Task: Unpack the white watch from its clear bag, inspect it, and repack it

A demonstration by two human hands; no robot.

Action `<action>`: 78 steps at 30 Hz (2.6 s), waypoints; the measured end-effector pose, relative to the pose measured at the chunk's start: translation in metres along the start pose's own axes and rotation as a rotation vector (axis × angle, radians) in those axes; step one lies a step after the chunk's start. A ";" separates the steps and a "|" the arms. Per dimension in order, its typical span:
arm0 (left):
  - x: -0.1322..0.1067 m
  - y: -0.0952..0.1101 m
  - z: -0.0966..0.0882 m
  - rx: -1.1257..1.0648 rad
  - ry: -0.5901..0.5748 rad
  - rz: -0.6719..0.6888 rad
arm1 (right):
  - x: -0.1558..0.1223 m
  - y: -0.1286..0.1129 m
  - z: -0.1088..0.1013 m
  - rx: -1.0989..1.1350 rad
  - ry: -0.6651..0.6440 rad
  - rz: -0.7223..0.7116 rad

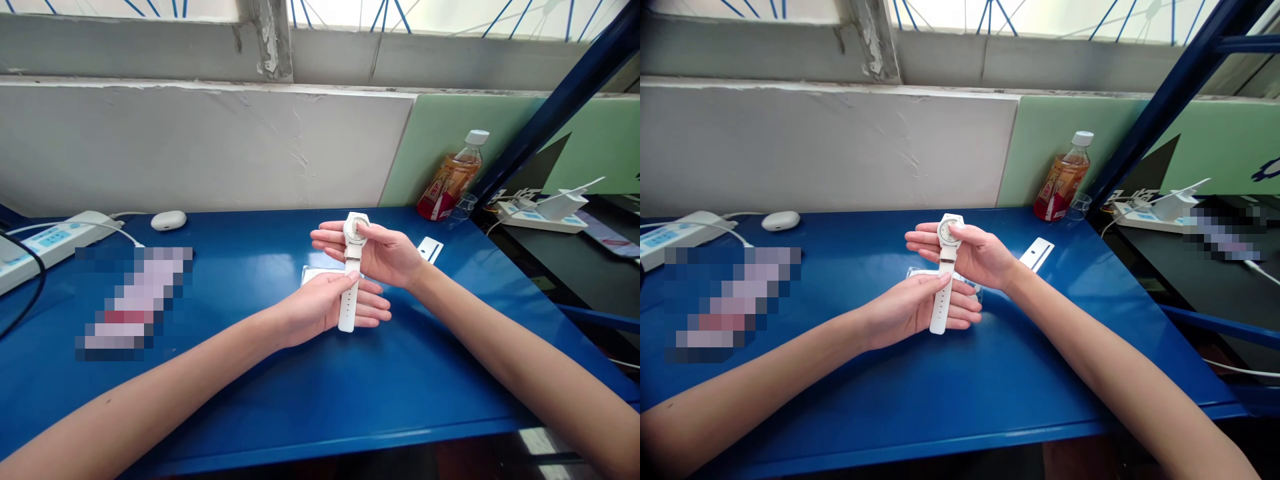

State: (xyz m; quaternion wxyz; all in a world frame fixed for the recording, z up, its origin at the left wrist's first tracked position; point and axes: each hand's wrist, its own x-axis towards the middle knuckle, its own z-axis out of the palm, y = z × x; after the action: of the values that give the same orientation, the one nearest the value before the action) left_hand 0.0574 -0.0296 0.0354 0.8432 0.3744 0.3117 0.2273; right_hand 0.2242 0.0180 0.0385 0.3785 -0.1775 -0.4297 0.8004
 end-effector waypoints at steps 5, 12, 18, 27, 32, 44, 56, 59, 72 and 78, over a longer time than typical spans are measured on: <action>0.001 0.000 -0.002 -0.016 -0.023 0.005 | 0.000 0.000 -0.001 0.005 -0.005 0.019; 0.000 -0.002 -0.004 -0.037 -0.060 0.000 | -0.001 0.000 0.001 -0.005 0.003 0.033; 0.000 -0.002 -0.001 -0.055 -0.021 -0.012 | -0.001 -0.001 0.002 0.020 -0.031 0.016; 0.000 -0.003 -0.004 -0.068 -0.039 -0.014 | -0.001 -0.002 0.003 0.022 -0.022 0.027; 0.000 -0.001 -0.001 -0.066 -0.023 -0.020 | -0.001 -0.002 0.001 0.065 -0.055 0.017; 0.000 0.001 0.000 -0.063 -0.013 -0.036 | -0.001 -0.002 0.001 0.068 -0.046 0.019; 0.000 0.002 0.001 -0.060 -0.010 -0.042 | -0.002 -0.001 -0.001 0.061 -0.069 0.013; 0.000 0.000 0.000 -0.061 -0.022 -0.036 | -0.002 -0.001 0.000 0.057 -0.072 0.013; 0.002 0.000 -0.002 -0.049 -0.010 0.018 | 0.000 -0.002 0.002 0.080 -0.016 0.034; 0.000 0.002 -0.005 -0.021 -0.037 0.026 | -0.001 -0.002 0.002 0.119 -0.038 0.019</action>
State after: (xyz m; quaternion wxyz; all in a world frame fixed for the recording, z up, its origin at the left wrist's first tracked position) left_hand 0.0537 -0.0255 0.0341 0.8497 0.3737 0.2887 0.2347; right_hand 0.2247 0.0173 0.0410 0.3727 -0.1433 -0.3869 0.8312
